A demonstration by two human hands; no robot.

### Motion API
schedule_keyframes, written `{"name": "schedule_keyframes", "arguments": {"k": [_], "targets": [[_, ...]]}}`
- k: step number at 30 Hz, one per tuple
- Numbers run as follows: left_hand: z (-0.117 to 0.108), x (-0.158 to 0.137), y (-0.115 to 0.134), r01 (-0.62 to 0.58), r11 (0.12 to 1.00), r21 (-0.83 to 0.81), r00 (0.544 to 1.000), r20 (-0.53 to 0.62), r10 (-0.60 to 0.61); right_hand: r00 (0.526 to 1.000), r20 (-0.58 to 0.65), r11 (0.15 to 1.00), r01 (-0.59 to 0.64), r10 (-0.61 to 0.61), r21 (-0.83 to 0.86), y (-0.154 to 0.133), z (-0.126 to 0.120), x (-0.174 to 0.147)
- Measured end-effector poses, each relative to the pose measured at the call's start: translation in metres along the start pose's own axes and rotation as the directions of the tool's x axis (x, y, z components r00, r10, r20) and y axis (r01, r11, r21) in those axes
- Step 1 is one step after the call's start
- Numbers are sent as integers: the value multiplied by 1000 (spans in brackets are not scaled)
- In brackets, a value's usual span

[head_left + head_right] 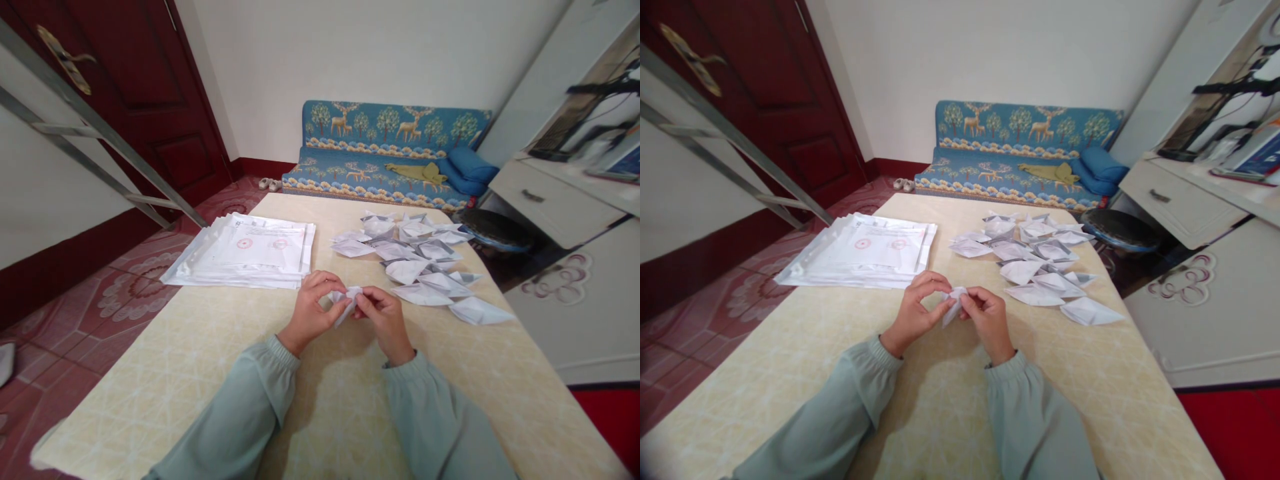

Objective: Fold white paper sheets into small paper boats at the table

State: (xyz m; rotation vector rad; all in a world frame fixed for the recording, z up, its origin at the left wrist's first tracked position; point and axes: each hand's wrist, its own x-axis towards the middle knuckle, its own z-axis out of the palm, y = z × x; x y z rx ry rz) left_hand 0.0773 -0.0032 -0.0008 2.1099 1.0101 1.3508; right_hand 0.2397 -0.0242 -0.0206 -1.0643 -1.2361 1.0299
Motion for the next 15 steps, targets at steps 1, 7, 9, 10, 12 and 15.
{"name": "schedule_keyframes", "arguments": {"k": [1,7,9,10,12,15], "targets": [[0,0,0,-2,1000,-1,1000,1,2,1000,-5,1000,0,0,0,0,0,0],[1,1,-2,6,999,-37,999,35,-5,999,-28,999,-15,16,34,0,0,-1],[2,1,-1,3,999,-44,999,41,-1,999,-28,998,-16,18,57,1,0,-1],[2,1,-1,2,999,-49,999,44,0,1000,-27,998,-13,15,69,2,1,-1],[4,1,-1,7,998,-67,999,51,-4,1000,-20,996,-7,9,90,3,1,-1],[6,1,-2,27,991,-128,998,51,-20,1000,-12,994,-2,3,111,6,1,-2]]}}
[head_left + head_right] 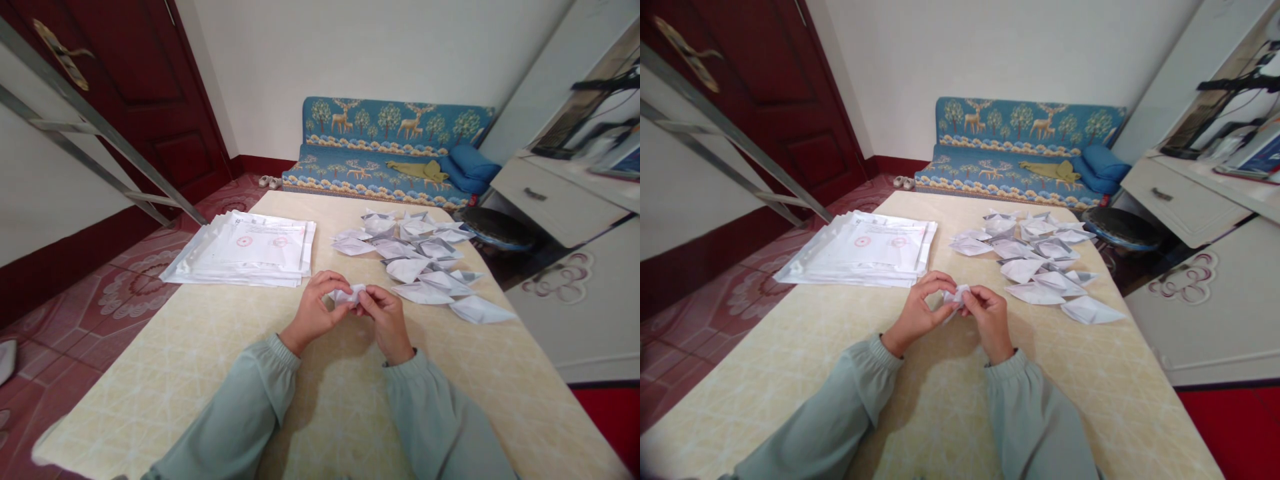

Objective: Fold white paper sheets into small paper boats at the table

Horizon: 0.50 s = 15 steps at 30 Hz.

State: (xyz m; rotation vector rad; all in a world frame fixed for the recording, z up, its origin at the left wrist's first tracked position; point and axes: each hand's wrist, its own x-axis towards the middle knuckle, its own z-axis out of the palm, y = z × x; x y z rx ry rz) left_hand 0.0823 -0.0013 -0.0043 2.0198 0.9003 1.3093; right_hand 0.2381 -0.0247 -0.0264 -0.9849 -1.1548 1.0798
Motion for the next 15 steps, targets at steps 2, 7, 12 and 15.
{"name": "schedule_keyframes", "arguments": {"k": [2,7,12,15], "targets": [[1,0,-1,7,998,-55,1000,-6,-8,1000,3,1000,3,-3,6,1,0,0],[2,0,-2,40,986,-159,999,-7,-42,1000,9,1000,11,-12,15,1,1,0],[2,-1,-4,2,989,-147,1000,-15,-5,1000,-12,999,6,-5,49,0,4,-1],[3,-2,-6,-24,995,-97,1000,-23,22,1000,-19,998,4,-3,65,1,4,-1]]}}
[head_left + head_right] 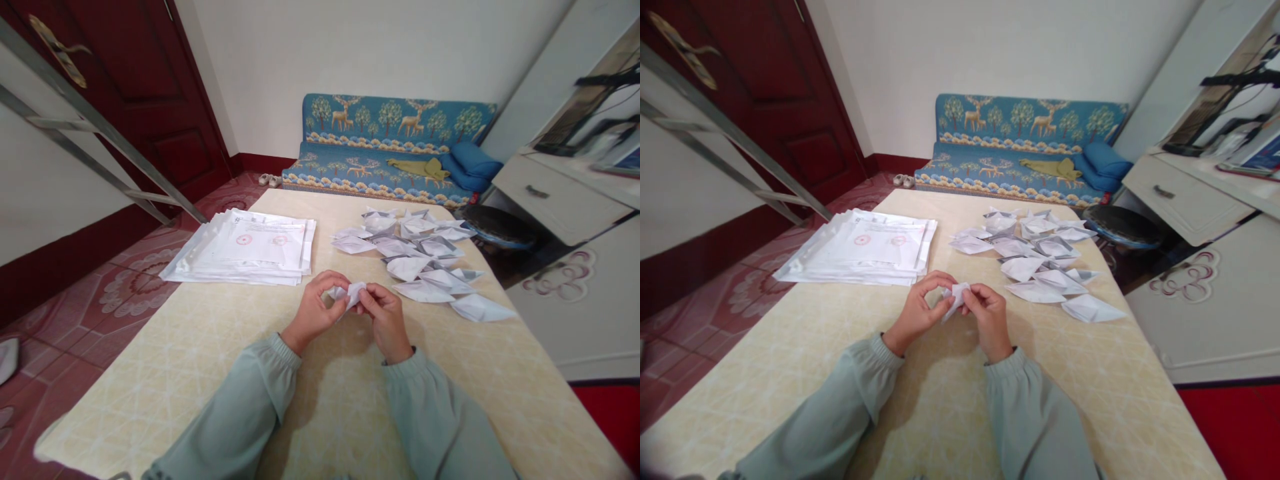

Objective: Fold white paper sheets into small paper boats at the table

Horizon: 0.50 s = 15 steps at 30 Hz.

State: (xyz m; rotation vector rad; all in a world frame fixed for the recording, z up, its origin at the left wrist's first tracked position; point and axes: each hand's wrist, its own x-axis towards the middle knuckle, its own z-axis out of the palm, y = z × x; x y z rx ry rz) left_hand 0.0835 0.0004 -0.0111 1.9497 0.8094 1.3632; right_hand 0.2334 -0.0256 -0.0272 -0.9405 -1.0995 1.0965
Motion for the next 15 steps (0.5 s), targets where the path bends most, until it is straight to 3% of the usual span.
{"name": "schedule_keyframes", "arguments": {"k": [9,15], "targets": [[3,-4,0,-3,984,177,984,-175,35,1000,-1,994,18,-18,-105,-2,1,0],[4,-6,2,-79,944,320,979,-154,135,996,-85,972,10,-31,-233,-2,4,-2]]}}
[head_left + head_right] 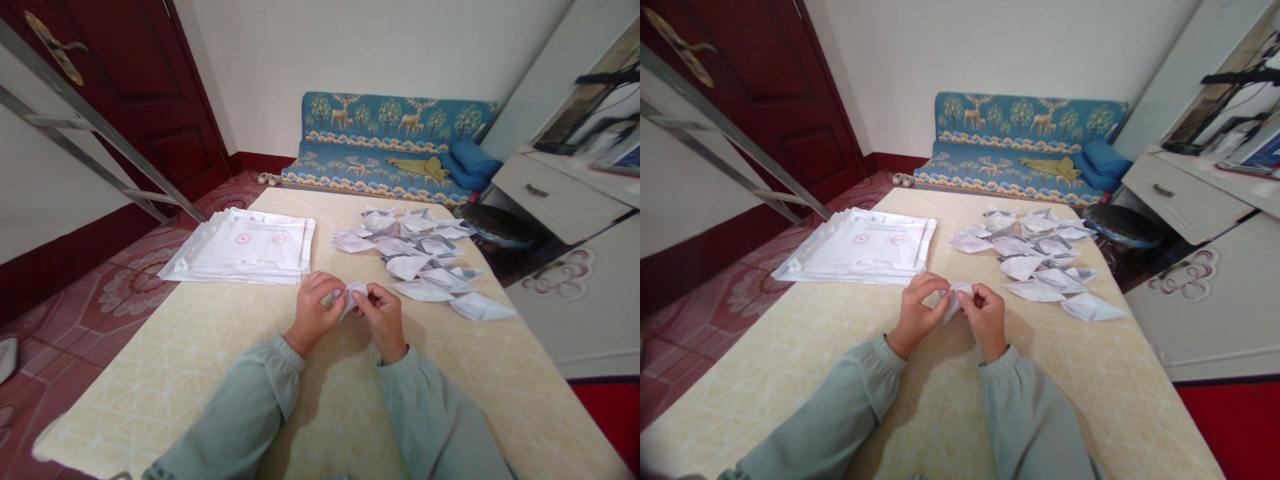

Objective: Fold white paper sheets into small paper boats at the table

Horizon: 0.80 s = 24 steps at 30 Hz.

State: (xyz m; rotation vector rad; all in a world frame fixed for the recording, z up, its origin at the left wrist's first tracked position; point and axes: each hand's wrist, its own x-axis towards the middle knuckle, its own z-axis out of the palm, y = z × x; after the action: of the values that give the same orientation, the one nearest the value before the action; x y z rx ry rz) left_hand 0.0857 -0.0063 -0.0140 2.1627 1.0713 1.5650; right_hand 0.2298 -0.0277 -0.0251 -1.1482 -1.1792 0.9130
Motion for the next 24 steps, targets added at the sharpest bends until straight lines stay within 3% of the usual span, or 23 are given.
{"name": "schedule_keyframes", "arguments": {"k": [5,8,18,24], "targets": [[-1,-2,1,-167,978,123,983,96,155,997,-75,985,21,-35,-174,6,0,2],[-2,-2,1,-207,966,156,974,130,188,994,-54,969,79,-94,-232,7,-1,3],[-4,0,-3,-180,976,124,978,131,164,962,133,912,268,-238,-310,1,-3,2],[-3,3,0,-61,998,16,993,107,59,943,225,917,302,-246,-262,-2,-4,0]]}}
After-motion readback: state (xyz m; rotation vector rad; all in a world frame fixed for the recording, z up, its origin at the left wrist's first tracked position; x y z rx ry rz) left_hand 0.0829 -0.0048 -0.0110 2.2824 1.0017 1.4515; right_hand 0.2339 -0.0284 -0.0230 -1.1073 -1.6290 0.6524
